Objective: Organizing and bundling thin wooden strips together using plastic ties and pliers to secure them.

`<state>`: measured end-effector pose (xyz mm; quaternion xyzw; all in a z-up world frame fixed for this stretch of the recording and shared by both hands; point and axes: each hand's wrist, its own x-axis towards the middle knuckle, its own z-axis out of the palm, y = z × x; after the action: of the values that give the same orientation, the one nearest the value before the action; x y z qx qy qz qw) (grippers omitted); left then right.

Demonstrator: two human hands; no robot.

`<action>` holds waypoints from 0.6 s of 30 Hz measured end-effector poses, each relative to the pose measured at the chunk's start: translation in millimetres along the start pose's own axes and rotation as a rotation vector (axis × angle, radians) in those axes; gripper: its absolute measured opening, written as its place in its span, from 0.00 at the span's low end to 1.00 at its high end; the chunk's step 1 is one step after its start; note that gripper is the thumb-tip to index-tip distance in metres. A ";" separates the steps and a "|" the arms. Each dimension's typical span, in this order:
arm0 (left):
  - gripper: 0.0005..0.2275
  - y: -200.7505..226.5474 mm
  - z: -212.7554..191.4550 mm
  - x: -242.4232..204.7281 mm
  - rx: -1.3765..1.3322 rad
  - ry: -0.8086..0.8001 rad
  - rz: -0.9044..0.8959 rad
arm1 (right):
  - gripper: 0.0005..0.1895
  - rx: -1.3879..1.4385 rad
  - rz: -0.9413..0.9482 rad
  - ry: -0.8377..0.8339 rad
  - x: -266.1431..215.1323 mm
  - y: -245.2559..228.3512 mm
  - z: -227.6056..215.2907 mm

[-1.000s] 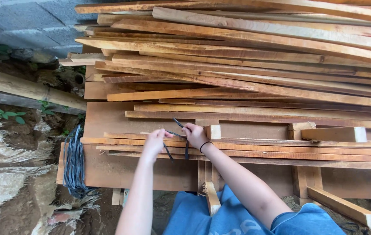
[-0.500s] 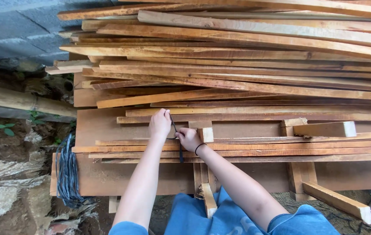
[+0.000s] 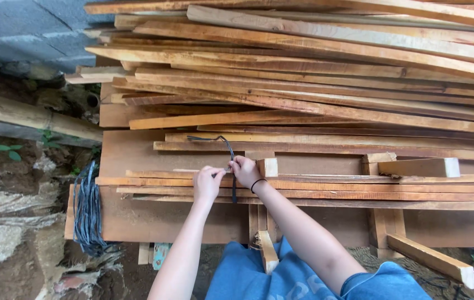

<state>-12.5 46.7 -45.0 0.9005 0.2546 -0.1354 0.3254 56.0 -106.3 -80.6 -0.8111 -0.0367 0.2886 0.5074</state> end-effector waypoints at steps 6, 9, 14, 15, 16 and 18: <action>0.09 13.1 1.1 -0.1 -0.103 -0.076 -0.103 | 0.14 -0.063 0.006 -0.004 8.9 10.2 5.0; 0.12 -14.3 46.7 31.1 -0.312 -0.214 -0.268 | 0.12 -0.031 0.021 0.002 8.3 6.4 -0.7; 0.12 14.9 21.7 16.4 -0.600 -0.181 -0.442 | 0.06 0.076 -0.009 0.089 -2.7 3.6 0.2; 0.11 14.1 24.3 16.6 -0.637 -0.144 -0.447 | 0.07 0.130 -0.028 0.131 -4.5 1.1 0.4; 0.11 11.1 27.8 18.4 -0.634 -0.146 -0.447 | 0.07 0.132 -0.026 0.133 -9.1 -1.5 -0.6; 0.09 5.7 37.3 19.9 -0.655 -0.118 -0.422 | 0.05 0.134 -0.274 0.173 -19.3 -5.7 -4.2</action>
<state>4.3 25.9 -78.2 0.6674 0.4449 -0.1624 0.5747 43.4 -113.8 -66.1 -0.7845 -0.0840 0.1477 0.5964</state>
